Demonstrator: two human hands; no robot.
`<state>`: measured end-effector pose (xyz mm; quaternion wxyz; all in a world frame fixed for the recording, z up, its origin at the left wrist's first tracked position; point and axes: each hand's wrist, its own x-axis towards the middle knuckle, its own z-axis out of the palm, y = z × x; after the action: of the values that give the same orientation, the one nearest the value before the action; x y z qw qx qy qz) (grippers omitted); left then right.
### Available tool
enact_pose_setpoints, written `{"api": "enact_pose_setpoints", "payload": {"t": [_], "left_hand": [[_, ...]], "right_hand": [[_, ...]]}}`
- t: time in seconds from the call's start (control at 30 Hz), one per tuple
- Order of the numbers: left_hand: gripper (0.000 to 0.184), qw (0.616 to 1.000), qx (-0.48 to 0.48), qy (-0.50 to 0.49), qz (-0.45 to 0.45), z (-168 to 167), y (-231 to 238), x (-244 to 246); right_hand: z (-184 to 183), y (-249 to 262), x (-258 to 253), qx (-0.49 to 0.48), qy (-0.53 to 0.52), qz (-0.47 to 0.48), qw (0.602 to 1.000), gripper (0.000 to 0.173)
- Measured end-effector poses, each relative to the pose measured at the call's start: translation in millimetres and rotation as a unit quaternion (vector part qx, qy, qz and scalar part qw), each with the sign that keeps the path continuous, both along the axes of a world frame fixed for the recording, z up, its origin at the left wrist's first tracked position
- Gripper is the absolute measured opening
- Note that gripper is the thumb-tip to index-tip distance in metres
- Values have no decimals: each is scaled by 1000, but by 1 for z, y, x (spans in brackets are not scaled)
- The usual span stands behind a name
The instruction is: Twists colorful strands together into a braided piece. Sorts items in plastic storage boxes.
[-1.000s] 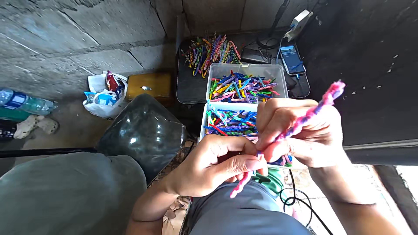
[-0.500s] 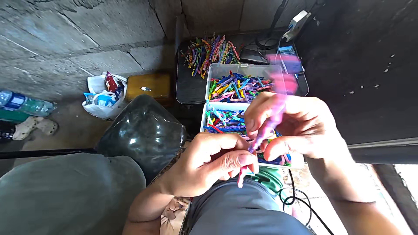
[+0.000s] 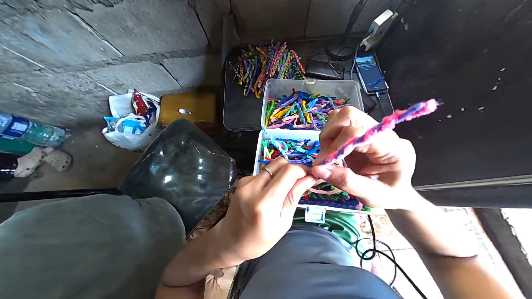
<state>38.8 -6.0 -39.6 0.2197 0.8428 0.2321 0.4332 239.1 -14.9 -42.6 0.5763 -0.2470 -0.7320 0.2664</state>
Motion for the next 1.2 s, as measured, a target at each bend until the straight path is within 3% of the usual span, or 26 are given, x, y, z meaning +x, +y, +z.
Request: {"api": "enact_pose_setpoints", "payload": {"t": [0.07, 0.13, 0.23, 0.3, 0.37, 0.4, 0.47, 0.53, 0.6, 0.67, 0.7, 0.8, 0.83, 0.9, 0.97, 1.0, 1.03, 1.07, 1.17, 1.2], "left_hand": [[25, 999, -27, -12, -17, -1, -1, -1], [26, 970, -180, -65, -152, 2, 4, -7], [21, 831, -412, -117, -356, 6, 11, -13], [17, 748, -495, -127, -423, 6, 12, -12], [17, 722, -515, -134, -442, 5, 13, -10], [18, 737, -500, -137, -433, 4, 13, -10], [20, 822, -412, -124, -372, 3, 11, -10], [27, 938, -235, -85, -240, 2, 6, -9], [28, 997, -27, -27, -64, -3, 0, -4], [25, 995, 86, 8, 41, -8, -3, 0], [25, 996, 81, 6, 44, -9, -3, 1], [27, 987, -115, -56, -102, -7, 1, -6], [26, 960, -204, -81, -175, -4, 3, -8], [22, 871, -365, -116, -307, -1, 7, -11], [19, 790, -457, -128, -388, 1, 11, -11], [18, 775, -471, -130, -400, 0, 12, -10], [19, 784, -462, -130, -394, 0, 12, -8], [20, 816, -427, -124, -371, -1, 11, -7], [25, 961, -188, -68, -192, -5, 6, -3], [26, 987, -103, -41, -120, -8, 4, 0]], "right_hand": [[0, -1, -2, -12, -1, 1, 1000, 11], [2, -2, -1, -41, 5, 41, 998, 12], [8, 1, 3, -52, 10, 151, 987, 12], [10, 3, 3, -47, 27, 214, 975, 10], [10, 2, 2, -30, 35, 210, 977, 10], [10, 1, 2, -19, 31, 186, 982, 12], [9, -3, 2, -7, 22, 130, 991, 14], [6, -6, 0, -2, 5, 70, 998, 14], [2, -6, -2, 6, -8, 9, 1000, 13], [-2, -7, -6, 10, -18, -39, 999, 13], [-3, -8, -7, 2, -22, -48, 999, 13], [-1, -7, -2, -65, -10, 21, 998, 13], [0, -4, 2, -80, -2, 72, 994, 13], [1, 0, 6, -83, 18, 158, 984, 13], [2, 2, 5, -60, 41, 193, 978, 10], [2, 1, 4, -44, 44, 186, 981, 10], [3, 0, 4, -34, 42, 165, 985, 11], [3, -2, 4, -30, 41, 139, 989, 12], [-1, -7, 2, -24, 24, 29, 999, 14], [-3, -7, 0, -19, 16, -8, 1000, 16]]}}
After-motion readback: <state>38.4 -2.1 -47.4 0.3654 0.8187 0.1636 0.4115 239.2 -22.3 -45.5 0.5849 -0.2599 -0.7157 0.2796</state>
